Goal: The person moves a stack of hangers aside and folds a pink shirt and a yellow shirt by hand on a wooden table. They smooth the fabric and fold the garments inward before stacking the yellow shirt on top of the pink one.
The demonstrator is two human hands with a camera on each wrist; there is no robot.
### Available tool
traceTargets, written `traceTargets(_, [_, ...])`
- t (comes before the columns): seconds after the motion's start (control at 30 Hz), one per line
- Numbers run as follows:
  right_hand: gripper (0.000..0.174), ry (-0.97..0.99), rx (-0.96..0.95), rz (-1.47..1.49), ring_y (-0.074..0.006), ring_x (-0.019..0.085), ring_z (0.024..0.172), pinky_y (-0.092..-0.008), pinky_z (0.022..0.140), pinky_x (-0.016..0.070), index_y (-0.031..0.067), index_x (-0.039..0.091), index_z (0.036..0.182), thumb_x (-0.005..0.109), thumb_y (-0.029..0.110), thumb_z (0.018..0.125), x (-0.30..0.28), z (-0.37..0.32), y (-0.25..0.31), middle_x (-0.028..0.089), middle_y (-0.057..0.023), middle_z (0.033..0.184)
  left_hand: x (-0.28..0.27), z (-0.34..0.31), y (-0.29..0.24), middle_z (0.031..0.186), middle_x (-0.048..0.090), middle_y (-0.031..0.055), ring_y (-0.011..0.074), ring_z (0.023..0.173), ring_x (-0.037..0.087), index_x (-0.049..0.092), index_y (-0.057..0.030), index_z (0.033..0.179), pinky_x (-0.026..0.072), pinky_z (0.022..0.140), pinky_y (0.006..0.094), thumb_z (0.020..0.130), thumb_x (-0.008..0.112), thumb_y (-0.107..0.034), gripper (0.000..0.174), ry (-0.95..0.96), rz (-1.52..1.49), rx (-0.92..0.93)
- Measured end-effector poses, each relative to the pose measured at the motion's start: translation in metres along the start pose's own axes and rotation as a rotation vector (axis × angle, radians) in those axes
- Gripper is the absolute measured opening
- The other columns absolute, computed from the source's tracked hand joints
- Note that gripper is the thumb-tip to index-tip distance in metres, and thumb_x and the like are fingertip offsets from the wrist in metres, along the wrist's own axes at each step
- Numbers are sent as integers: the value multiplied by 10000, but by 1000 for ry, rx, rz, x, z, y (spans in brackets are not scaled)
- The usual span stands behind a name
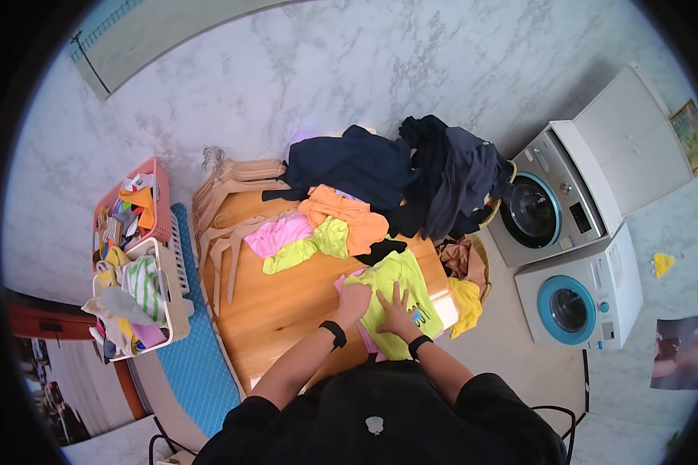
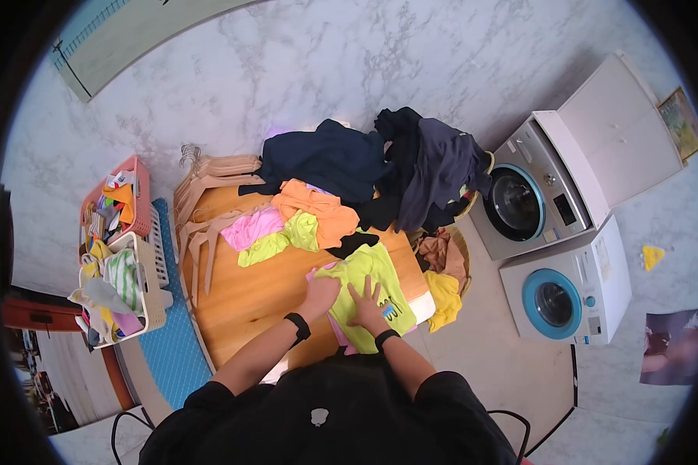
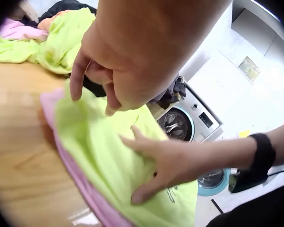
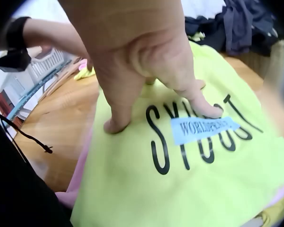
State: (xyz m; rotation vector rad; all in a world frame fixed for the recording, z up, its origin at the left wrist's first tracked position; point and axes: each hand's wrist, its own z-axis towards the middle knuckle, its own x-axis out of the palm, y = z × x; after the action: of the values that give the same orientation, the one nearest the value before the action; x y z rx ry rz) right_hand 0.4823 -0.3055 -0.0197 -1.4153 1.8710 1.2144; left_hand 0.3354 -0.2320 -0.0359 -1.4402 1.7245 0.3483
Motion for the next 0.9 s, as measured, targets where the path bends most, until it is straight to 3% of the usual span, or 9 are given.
traceTargets(0.07, [1258,56,100,-22,-487,-60,1370,-789,881,258,403,124,1452,899,333,464,-1,12,-2,-176,-141,1519,-43,0,-15,1145,585,91,268,1111,548,477,-216,1313,466,891,408,834,565,-237,487,-380,117,93])
traceTargets(0.1, [1258,60,100,-19,-487,-60,1370,-789,881,258,403,124,1452,899,333,464,-3,17,-4,-176,-141,1519,-56,5,-13,1145,585,91,268,1111,548,477,-216,1313,466,891,408,834,565,-237,487,-375,118,91])
traceTargets(0.17, [1306,59,166,-14,-485,-74,1369,-786,889,252,405,70,1456,900,349,450,-15,27,-11,-193,-142,1515,-74,18,-6,1230,537,70,266,1152,506,514,-194,1253,458,895,403,833,561,-211,423,-902,514,164])
traceTargets(0.4, [1431,53,179,-79,-557,-117,1330,-791,916,146,325,-32,1473,904,418,394,-44,50,-59,-223,-219,1487,-87,116,63,1309,493,16,257,1200,459,465,-178,1305,426,943,411,852,552,-194,461,-339,247,-115])
traceTargets(0.5, [1470,110,188,-111,-565,-134,1321,-802,906,128,296,-53,1474,911,412,371,-44,56,-52,-234,-243,1475,-111,137,72,1365,444,92,320,1268,391,408,-151,1356,371,1009,413,824,609,-239,576,-176,3,-104])
traceTargets(0.63, [1516,133,217,-131,-578,-156,1307,-821,879,111,266,-88,1471,920,395,345,-41,70,-48,-239,-262,1467,-96,144,74,1339,459,141,297,1163,482,474,-110,1279,425,950,385,809,617,-187,497,-416,148,71])
traceTargets(0.77, [1570,192,278,-143,-590,-184,1291,-812,888,93,216,-175,1451,919,407,341,-56,86,-42,-277,-292,1438,-93,89,72,1219,524,164,350,1100,487,529,-61,1184,378,969,396,790,625,-142,414,-649,-288,212])
traceTargets(0.83, [1587,219,275,-164,-596,-190,1284,-808,888,103,198,-221,1435,914,423,349,-58,91,-40,-291,-306,1424,-71,55,93,1208,510,140,354,1110,467,520,-111,1202,379,937,439,771,658,-154,455,-1053,-243,102])
traceTargets(0.9, [1595,221,305,-164,-601,-190,1280,-810,878,120,194,-246,1425,913,429,355,-60,92,-39,-300,-313,1417,-53,19,112,1230,476,134,352,1146,431,496,-146,1235,369,913,480,761,679,-166,509,-1225,-161,-291])
